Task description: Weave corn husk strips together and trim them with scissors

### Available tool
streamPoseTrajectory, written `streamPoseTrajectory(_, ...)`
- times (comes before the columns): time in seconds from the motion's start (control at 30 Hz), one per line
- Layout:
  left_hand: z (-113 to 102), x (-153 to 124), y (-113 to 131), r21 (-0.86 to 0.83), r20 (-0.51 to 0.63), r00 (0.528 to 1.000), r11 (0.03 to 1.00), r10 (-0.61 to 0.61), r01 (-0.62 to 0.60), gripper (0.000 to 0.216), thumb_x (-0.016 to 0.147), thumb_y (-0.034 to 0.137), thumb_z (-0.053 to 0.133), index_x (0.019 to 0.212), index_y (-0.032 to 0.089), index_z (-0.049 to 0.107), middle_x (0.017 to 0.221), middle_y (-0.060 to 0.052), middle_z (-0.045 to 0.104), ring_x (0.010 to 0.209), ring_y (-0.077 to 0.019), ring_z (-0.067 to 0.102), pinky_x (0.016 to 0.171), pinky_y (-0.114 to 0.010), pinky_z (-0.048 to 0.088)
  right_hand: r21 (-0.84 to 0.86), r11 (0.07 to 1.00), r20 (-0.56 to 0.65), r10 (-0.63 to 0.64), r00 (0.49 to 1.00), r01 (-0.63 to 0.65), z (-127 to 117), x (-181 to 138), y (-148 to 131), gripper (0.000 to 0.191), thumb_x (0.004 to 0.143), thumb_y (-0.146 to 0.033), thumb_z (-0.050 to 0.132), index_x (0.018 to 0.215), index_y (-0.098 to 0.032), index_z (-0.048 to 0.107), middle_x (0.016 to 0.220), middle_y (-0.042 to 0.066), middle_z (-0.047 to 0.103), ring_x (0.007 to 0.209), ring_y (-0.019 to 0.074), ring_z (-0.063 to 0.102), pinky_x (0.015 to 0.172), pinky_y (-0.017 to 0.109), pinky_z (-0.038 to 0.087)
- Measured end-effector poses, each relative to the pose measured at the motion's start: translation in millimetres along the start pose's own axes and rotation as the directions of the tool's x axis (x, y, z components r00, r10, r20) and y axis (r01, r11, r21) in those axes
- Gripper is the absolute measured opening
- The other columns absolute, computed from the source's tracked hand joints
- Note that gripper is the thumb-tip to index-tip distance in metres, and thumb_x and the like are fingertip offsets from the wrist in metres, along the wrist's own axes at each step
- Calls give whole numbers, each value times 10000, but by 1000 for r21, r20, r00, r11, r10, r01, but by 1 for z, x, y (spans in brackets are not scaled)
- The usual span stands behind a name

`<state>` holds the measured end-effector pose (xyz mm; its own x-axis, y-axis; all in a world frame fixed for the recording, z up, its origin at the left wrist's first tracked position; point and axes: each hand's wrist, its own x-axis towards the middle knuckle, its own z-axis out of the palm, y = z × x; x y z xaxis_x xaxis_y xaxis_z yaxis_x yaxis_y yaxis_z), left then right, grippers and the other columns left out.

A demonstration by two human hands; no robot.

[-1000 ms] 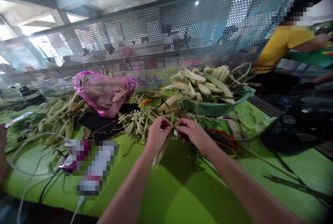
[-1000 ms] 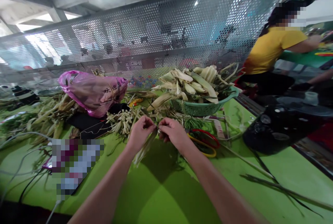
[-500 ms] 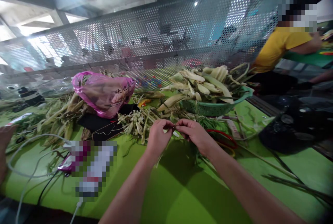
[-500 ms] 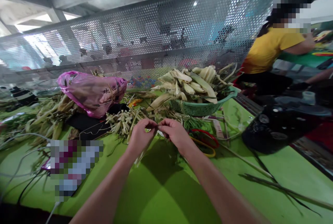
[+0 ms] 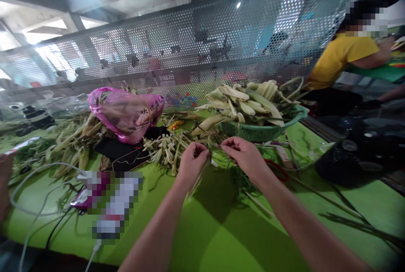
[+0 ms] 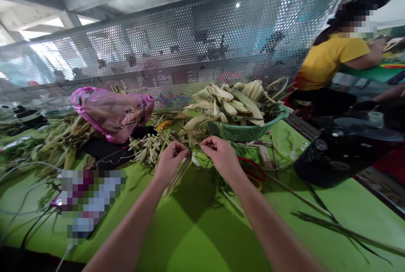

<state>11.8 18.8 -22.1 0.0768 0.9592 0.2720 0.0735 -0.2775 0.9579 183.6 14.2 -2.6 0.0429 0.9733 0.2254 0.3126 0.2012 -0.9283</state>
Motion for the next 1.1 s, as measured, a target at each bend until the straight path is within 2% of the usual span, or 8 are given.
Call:
streamPoseTrajectory(0.1,0,0,-4,-22,17,1000,1000,-7,7,38,776,183,565,801,168,540,758,6,562,727,-118,515,691,-232,400,-260,948,-40,-200,979,183,-1,-1,0,127,781,-291,613,857,-212,678,851,41,602,739,177,559,647,289,424)
streamPoseTrajectory(0.17,0,0,-5,-14,32,999,1000,8,-7,32,778,177,562,796,170,537,756,11,545,724,-113,500,689,-228,392,-292,924,-2,-258,966,246,2,-3,-3,177,808,-293,591,937,-230,696,933,51,603,768,180,570,662,291,434)
streamPoseTrajectory(0.3,1,0,-6,-6,70,997,1000,22,-22,33,782,175,559,806,173,537,761,13,543,721,-113,494,685,-227,391,-279,921,106,-252,962,272,10,-6,-4,200,794,-271,613,959,-233,719,868,43,619,750,187,585,678,301,447)
streamPoseTrajectory(0.43,2,-1,-6,2,76,996,999,37,-37,23,795,186,552,803,177,532,764,10,544,727,-117,496,683,-228,392,-285,912,94,-281,955,296,15,-7,0,129,785,-218,622,871,-215,718,848,34,634,778,185,600,707,292,449)
streamPoseTrajectory(0.7,3,-1,-7,50,78,993,995,83,-87,13,807,175,532,813,182,540,772,8,556,738,-119,511,688,-228,400,-466,814,87,-349,933,348,17,-12,-5,65,809,-192,584,764,-190,630,819,29,601,742,173,568,657,274,411)
streamPoseTrajectory(0.8,3,-1,-6,25,75,996,998,47,-49,22,800,181,541,821,178,546,777,4,561,743,-119,515,698,-233,410,-491,801,95,-340,936,341,19,-12,-5,76,823,-206,553,769,-190,603,837,40,592,729,174,560,631,272,407)
streamPoseTrajectory(1.0,5,-1,-7,-157,62,996,985,-64,73,119,744,205,610,829,169,535,780,4,570,736,-111,538,716,-240,435,-462,829,72,-319,945,315,20,-10,-3,87,817,-211,522,750,-197,575,826,52,589,728,181,555,643,285,418)
streamPoseTrajectory(1.1,5,-2,-8,-149,58,995,985,-75,83,185,684,178,654,820,168,530,762,13,574,705,-103,536,694,-233,431,-413,865,46,-292,955,284,20,-7,1,103,809,-230,523,728,-197,577,793,49,595,729,187,555,649,292,417)
